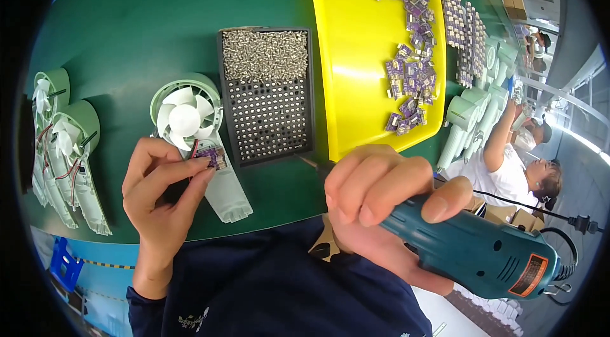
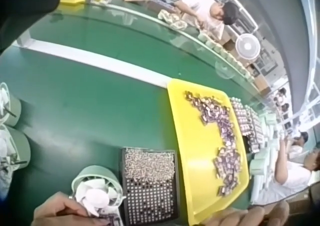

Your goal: The person assembles portable handheld fans on a production line by securing fan housings and circuit boards with screws using an electric screwdriver.

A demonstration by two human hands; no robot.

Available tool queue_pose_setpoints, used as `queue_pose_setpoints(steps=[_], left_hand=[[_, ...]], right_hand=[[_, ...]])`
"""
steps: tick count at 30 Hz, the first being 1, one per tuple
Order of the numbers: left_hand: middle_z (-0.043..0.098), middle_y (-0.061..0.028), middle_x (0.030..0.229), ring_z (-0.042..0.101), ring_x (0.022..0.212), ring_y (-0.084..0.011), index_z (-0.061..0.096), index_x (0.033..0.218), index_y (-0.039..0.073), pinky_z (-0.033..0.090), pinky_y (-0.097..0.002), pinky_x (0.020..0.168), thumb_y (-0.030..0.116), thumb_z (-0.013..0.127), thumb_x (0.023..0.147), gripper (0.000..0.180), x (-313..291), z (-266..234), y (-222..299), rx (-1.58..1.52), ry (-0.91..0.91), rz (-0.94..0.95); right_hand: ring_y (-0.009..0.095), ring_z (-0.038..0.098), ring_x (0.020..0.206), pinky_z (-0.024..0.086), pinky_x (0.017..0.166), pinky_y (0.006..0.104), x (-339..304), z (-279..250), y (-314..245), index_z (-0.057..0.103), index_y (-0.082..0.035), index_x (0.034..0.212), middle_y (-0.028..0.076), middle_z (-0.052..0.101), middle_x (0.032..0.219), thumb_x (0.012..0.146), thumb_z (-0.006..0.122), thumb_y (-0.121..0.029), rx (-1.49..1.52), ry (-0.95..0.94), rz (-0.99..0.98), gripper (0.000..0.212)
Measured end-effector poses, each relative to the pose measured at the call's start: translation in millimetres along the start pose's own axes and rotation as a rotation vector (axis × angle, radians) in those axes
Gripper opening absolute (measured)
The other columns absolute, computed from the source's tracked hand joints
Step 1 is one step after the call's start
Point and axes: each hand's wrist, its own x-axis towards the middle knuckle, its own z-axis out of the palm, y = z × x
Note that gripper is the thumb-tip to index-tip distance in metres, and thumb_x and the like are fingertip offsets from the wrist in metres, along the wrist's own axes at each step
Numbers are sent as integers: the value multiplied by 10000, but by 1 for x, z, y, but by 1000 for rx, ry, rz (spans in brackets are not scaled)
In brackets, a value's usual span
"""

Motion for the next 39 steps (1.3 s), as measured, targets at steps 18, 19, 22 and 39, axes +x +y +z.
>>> queue_pose_setpoints(steps=[18, 19, 22, 39], left_hand=[[521, -67, 918, 592, 667, -138, 721, 907, -31, 484, -267, 568, -105, 797, 751, 188, -1, 4, 2, 31, 45, 54], [523, -72, 920, 587, 666, -148, 722, 911, -30, 488, -274, 564, -106, 795, 750, 193, -2, 5, 1, 45, 66, 84], [525, -83, 923, 578, 665, -168, 723, 922, -28, 496, -284, 559, -108, 791, 745, 206, -5, 6, 0, 71, 90, 114], [505, -52, 985, 555, 727, -131, 749, 964, 30, 469, -256, 606, -65, 824, 699, 292, 1, 0, 4, -48, -28, 22]], right_hand=[[232, 509, 561, 429, 483, 371, -7, 7, 0, 436, -100, 1214, 117, 526, 834, 832, 621, -759, -97, 38, -74, 784], [214, 491, 545, 420, 470, 358, -4, 9, -4, 453, -91, 1215, 112, 516, 826, 859, 601, -739, -76, 30, -112, 754], [191, 478, 532, 409, 456, 340, 1, 25, -13, 468, -86, 1218, 103, 502, 803, 891, 595, -693, 47, 93, -83, 701], [208, 484, 527, 426, 485, 364, 0, 55, 28, 450, -127, 1236, 87, 487, 804, 867, 494, -808, 267, 186, 80, 776]])
